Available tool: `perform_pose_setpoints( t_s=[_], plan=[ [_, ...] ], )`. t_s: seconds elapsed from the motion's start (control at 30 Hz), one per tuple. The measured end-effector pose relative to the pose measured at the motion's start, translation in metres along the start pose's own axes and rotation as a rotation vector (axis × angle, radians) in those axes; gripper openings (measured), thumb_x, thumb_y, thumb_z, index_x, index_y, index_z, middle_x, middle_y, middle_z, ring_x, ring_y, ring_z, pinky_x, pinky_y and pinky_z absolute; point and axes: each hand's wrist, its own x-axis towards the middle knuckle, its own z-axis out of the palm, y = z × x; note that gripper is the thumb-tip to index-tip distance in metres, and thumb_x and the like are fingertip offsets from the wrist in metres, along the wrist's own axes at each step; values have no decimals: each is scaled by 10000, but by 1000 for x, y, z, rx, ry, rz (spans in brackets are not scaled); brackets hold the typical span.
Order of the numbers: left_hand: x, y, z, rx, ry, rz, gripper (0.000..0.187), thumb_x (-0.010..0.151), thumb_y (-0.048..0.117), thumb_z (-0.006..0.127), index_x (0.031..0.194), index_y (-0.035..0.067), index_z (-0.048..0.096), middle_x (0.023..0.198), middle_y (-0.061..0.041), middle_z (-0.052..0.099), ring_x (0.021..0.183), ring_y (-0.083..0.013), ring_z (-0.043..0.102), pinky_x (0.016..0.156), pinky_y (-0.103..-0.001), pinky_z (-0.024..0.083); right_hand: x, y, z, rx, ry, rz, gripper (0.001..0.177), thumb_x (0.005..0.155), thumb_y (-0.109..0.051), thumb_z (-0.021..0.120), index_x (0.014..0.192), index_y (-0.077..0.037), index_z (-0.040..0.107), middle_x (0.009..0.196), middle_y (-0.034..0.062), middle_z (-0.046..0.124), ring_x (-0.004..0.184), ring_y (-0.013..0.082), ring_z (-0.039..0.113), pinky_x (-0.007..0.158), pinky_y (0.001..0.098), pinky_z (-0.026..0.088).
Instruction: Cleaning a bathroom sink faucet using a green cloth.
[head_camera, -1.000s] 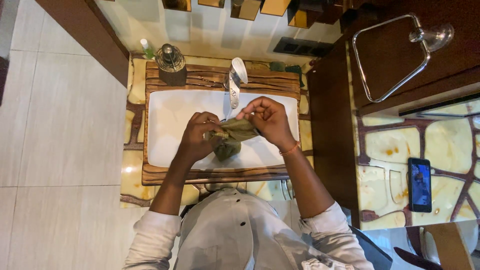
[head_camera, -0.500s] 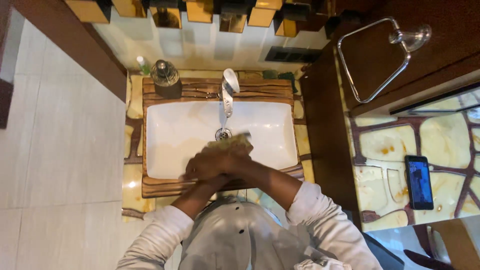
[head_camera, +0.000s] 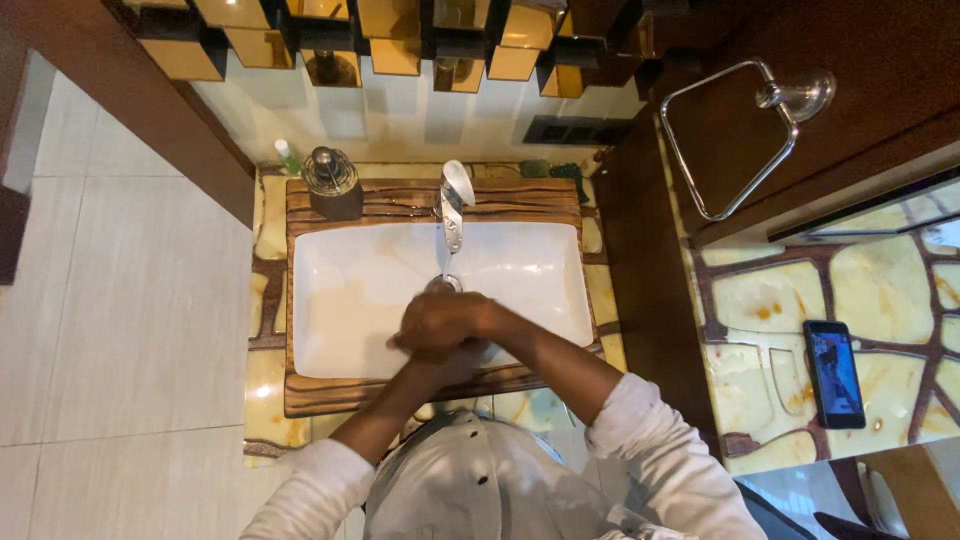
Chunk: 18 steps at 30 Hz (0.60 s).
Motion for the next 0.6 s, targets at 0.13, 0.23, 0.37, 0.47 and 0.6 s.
perform_pose_setpoints(
  t_s=[0.13, 0.23, 0.37, 0.47, 0.6],
  plan=[
    [1, 1, -6, -6, -41, -29, 138, 818, -2, 660, 949, 36, 671, 983, -144, 665, 946, -305, 656, 831, -409, 542, -54, 22, -35, 226, 528, -188, 357, 1044, -381, 595, 989, -72, 765, 1015, 130, 757, 968, 307, 708, 924, 418, 544],
    [3, 29, -37, -12, -62, -42, 134, 832, -6, 649, 960, 29, 665, 986, -150, 665, 945, -309, 657, 826, -412, 544, -81, 21, -40, 410, 728, -26, 250, 1009, -296, 670, 1005, -64, 762, 1000, 103, 758, 943, 255, 712, 859, 376, 554],
    [9, 67, -82, -101, 288, 215, 188, 714, -63, 685, 891, -6, 663, 994, -151, 622, 945, -326, 644, 820, -399, 548, -88, 47, -8, 779, 701, 108, 212, 1008, -227, 671, 1086, -42, 740, 1009, 37, 751, 967, 133, 681, 881, 312, 551],
    [15, 77, -90, -95, 363, 330, 250, 647, -95, 694, 881, -7, 685, 1023, -146, 609, 980, -334, 633, 839, -401, 545, -87, 61, 6, 1002, 660, 48, 200, 1028, -185, 662, 1116, -19, 729, 1024, 10, 735, 978, 81, 643, 887, 281, 541],
    [11, 90, -96, -191, 346, 321, 282, 654, -93, 701, 918, 5, 710, 1089, -152, 599, 1006, -319, 640, 855, -392, 546, -91, 70, 15, 1180, 598, 16, 162, 1006, -140, 694, 1092, -7, 728, 1004, -3, 726, 932, 51, 624, 837, 248, 532]
  ],
)
